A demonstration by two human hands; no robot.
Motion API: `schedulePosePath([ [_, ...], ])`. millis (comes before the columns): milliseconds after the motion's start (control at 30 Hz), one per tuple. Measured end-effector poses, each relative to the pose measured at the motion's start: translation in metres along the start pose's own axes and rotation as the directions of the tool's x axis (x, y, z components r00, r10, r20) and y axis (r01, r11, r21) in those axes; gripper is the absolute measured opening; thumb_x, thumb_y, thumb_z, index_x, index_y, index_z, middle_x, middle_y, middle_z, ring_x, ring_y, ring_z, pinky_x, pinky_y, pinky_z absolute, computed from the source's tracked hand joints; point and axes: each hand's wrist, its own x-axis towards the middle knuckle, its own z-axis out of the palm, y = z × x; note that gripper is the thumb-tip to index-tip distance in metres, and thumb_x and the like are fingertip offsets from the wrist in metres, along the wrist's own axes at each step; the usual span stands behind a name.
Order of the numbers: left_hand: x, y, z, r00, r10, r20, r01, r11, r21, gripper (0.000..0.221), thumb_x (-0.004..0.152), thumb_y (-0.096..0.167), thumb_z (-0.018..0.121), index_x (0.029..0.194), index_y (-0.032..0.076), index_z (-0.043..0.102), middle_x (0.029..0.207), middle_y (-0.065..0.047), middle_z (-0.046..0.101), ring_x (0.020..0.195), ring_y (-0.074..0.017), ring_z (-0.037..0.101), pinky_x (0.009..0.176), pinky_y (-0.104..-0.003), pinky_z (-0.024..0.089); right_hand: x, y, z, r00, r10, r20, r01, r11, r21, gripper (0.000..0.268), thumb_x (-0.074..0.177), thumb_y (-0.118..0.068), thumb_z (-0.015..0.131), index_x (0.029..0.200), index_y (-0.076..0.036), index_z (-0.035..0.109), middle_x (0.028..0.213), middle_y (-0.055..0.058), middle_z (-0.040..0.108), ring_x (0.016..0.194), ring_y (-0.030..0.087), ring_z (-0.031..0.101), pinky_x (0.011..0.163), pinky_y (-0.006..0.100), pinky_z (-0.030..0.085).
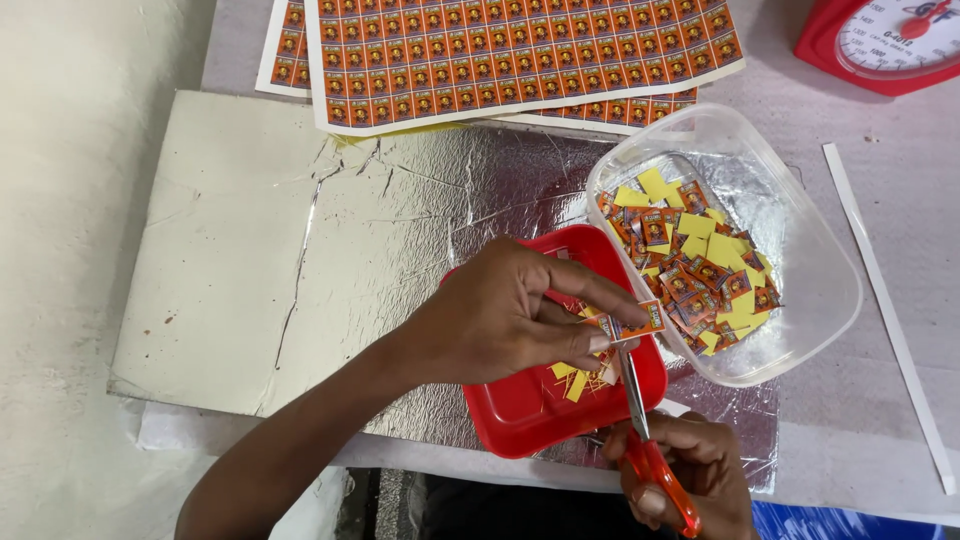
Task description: Cutting individual small labels from a printed sheet using scissors
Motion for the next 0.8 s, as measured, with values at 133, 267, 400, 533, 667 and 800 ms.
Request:
schedulePosePath([
  [133, 0.001, -0.003, -0.001, 0.999, 0.042, 0.029, -0.042, 0.999, -0.001, 0.029, 0.089, 0.008, 0.075, 0.117, 0.014, 0.076, 0.120, -0.009, 0.080, 0.098, -0.0097, 0.076, 0.092, -0.024, 0.068, 0.000, 0.000, -0.001, 1.000, 0.020, 0.006, -0.020, 0.999, -0.030, 0.050, 0.081, -0.027, 0.088, 0.093, 0.019, 0.072, 0.051, 0.011, 0.057, 0.037, 0.013, 0.047, 0.031, 0.023, 0.038],
  [267, 0.000, -0.002, 0.000, 1.000, -0.020, 0.022, 0.020, 1.000, -0.002, 0.031, 0.087, 0.002, 0.075, 0.115, 0.014, 0.077, 0.120, -0.009, 0.081, 0.094, -0.0095, 0.077, 0.086, -0.020, 0.066, -0.001, 0.005, -0.004, 0.998, -0.062, 0.026, 0.064, 0.997, -0.054, 0.042, 0.082, -0.021, 0.086, 0.101, 0.015, 0.073, 0.081, 0.019, 0.075, 0.043, 0.013, 0.054, 0.034, 0.023, 0.041],
  [400, -0.001, -0.003, 0.001, 1.000, -0.014, 0.020, 0.015, 1.000, -0.016, 0.032, 0.087, -0.003, 0.075, 0.115, 0.012, 0.077, 0.118, -0.010, 0.081, 0.085, -0.0086, 0.077, 0.075, -0.018, 0.066, -0.003, 0.010, -0.009, 0.995, -0.090, 0.051, 0.091, 0.996, -0.024, 0.044, 0.085, -0.017, 0.086, 0.113, 0.012, 0.071, 0.093, 0.026, 0.077, 0.045, 0.015, 0.056, 0.035, 0.023, 0.044],
  [533, -0.001, -0.007, 0.001, 0.999, 0.009, 0.036, -0.007, 0.999, -0.045, 0.030, 0.089, 0.001, 0.074, 0.117, 0.010, 0.076, 0.124, -0.012, 0.079, 0.089, -0.0095, 0.077, 0.080, -0.019, 0.065, -0.003, 0.010, -0.009, 0.994, -0.090, 0.062, 0.092, 0.995, -0.027, 0.043, 0.085, -0.018, 0.087, 0.112, 0.012, 0.071, 0.095, 0.025, 0.077, 0.045, 0.015, 0.056, 0.035, 0.024, 0.043],
  [667, -0.001, -0.006, 0.002, 1.000, -0.009, 0.019, 0.009, 1.000, -0.024, 0.030, 0.087, 0.001, 0.076, 0.116, 0.011, 0.077, 0.116, -0.009, 0.081, 0.088, -0.0098, 0.078, 0.081, -0.019, 0.066, -0.001, 0.007, -0.006, 0.999, -0.026, 0.046, 0.029, 0.996, -0.082, 0.050, 0.084, -0.028, 0.088, 0.097, 0.017, 0.071, 0.053, 0.011, 0.058, 0.038, 0.012, 0.048, 0.033, 0.023, 0.035],
  [800, -0.001, -0.008, 0.003, 1.000, -0.020, 0.017, 0.020, 1.000, -0.022, 0.029, 0.089, 0.002, 0.076, 0.116, 0.012, 0.078, 0.111, -0.006, 0.082, 0.087, -0.0050, 0.074, 0.081, -0.016, 0.063, -0.004, 0.013, -0.012, 0.997, -0.062, 0.044, 0.064, 0.997, -0.053, 0.047, 0.085, -0.022, 0.088, 0.104, 0.017, 0.070, 0.080, 0.022, 0.074, 0.042, 0.013, 0.053, 0.032, 0.023, 0.040],
])
